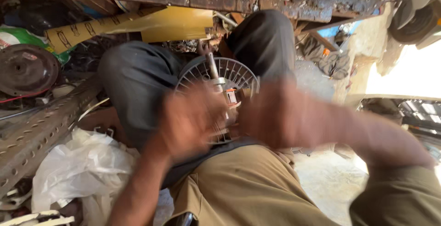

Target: The person winds copper wire around the core of a motor component by hand, repeatedly threading the wire through the slots while sitting on the floor in a workshop.

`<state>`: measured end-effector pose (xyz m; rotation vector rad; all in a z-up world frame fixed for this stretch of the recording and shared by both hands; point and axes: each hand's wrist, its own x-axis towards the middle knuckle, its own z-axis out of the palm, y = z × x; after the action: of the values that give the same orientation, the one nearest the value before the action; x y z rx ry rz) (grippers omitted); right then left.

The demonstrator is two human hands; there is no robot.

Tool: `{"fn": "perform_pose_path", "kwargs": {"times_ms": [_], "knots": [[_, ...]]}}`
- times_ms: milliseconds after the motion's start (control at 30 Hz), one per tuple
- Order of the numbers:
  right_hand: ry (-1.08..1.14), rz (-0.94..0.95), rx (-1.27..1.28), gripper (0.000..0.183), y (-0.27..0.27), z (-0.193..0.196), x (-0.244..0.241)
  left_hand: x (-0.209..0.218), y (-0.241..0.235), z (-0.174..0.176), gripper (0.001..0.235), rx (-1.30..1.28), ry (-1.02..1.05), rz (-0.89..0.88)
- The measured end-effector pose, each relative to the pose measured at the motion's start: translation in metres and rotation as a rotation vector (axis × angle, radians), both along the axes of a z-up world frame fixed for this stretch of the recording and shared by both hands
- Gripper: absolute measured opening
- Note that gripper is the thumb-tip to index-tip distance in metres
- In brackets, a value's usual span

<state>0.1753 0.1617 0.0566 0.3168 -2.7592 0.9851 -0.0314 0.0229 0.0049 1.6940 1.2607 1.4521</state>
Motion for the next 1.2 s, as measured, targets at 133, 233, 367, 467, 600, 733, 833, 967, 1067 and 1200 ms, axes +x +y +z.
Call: {"fn": "perform_pose_path", "kwargs": {"times_ms": [133, 233, 367, 467, 600, 733, 833, 967, 1067, 1200], "knots": [[-0.133, -0.311, -0.008, 0.009, 0.055, -0.07, -0.051, 0.012, -0.004, 0.002, 0.011, 0.059, -0.094, 0.166], [-0.288, -0.606, 0.221, 0.01, 0.071, -0.064, -0.035, 0.005, 0.024, -0.011, 0.013, 0.016, -0.284, 0.24], [-0.343, -0.445, 0.284, 0.019, 0.054, -0.022, -0.006, -0.02, 0.093, -0.037, 0.016, -0.122, 0.229, -0.207], [-0.32, 0.248, 0.917, 0.008, -0.016, 0.002, -0.004, -0.035, 0.078, -0.029, 0.011, -0.155, 0.167, -0.221], [-0.073, -0.087, 0.098, 0.011, -0.012, 0.025, -0.009, -0.004, -0.001, -0.002, 0.007, -0.077, 0.044, -0.077], [-0.043, -0.209, 0.221, 0.015, 0.024, 0.02, -0.002, 0.008, -0.035, 0.016, 0.013, -0.008, 0.253, 0.097], [-0.139, -0.486, 0.293, 0.01, 0.04, 0.012, 0.012, 0.004, -0.02, 0.005, 0.005, -0.074, -0.192, 0.272], [-0.006, -0.667, 0.375, 0.005, 0.06, -0.015, 0.009, -0.017, 0.054, -0.016, 0.019, -0.264, 0.014, 0.056], [-0.008, -0.613, 0.33, 0.007, 0.062, -0.03, 0.002, -0.018, 0.084, -0.027, 0.02, -0.39, 0.192, -0.075], [-0.012, -0.306, 0.327, 0.001, 0.033, -0.029, 0.005, -0.027, 0.082, -0.048, 0.016, -0.387, 0.013, -0.126]]}}
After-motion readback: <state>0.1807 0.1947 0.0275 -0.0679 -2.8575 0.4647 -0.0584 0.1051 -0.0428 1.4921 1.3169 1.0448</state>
